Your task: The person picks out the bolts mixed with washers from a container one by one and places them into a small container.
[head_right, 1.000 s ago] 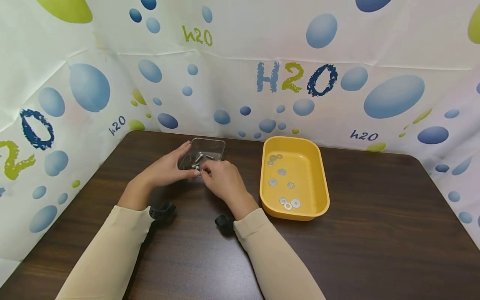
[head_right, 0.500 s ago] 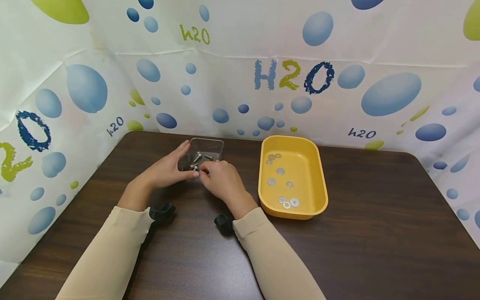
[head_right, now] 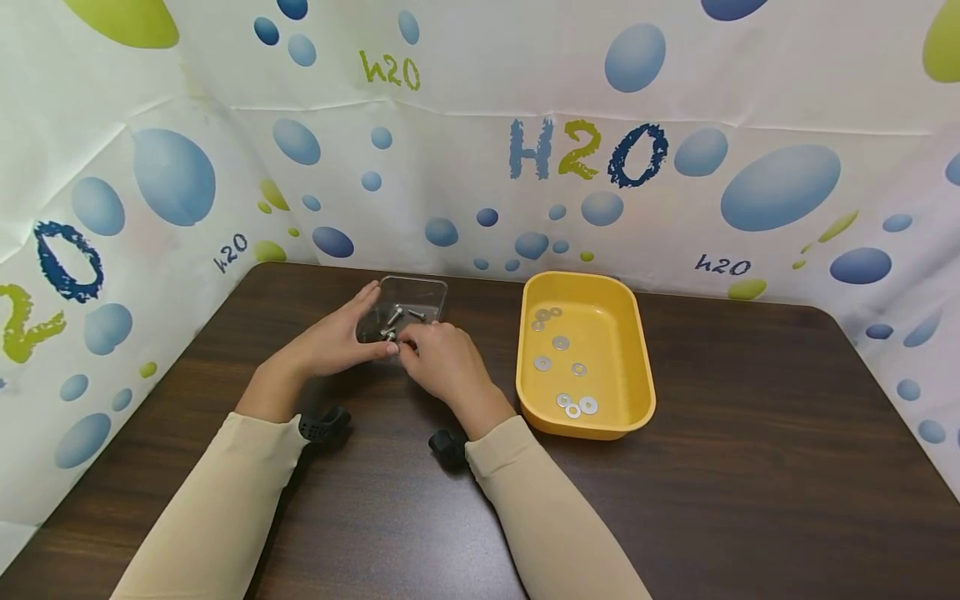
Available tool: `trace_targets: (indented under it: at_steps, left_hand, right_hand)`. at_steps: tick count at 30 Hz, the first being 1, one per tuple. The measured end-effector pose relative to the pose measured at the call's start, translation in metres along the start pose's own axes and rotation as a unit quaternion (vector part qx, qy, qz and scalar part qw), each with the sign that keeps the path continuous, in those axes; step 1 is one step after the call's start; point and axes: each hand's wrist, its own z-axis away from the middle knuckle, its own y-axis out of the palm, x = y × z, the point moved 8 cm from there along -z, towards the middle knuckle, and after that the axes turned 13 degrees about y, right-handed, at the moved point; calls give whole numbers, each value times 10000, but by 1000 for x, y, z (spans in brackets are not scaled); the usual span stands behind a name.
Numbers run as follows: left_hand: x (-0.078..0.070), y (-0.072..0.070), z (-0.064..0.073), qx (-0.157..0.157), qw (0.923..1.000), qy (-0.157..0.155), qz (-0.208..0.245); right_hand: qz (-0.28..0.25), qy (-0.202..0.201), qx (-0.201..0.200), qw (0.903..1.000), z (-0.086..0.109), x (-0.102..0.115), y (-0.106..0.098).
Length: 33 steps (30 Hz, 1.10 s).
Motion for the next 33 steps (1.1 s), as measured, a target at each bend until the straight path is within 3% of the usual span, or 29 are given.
trace_targets:
  at_steps: [22, 27, 33]
  left_hand:
    - [-3, 1, -6, -26, 9999, -106, 15]
    - [-4, 1, -9, -78, 9998, -169, -54]
    - [-1, 2, -14, -133, 9994, -317, -56]
  right_hand:
    - [-19, -175, 19, 9998, 0, -5, -9]
    - [-160, -442, -202, 9987, 4, -3, -27]
    - [-277, -777, -554, 9951, 17, 3, -69]
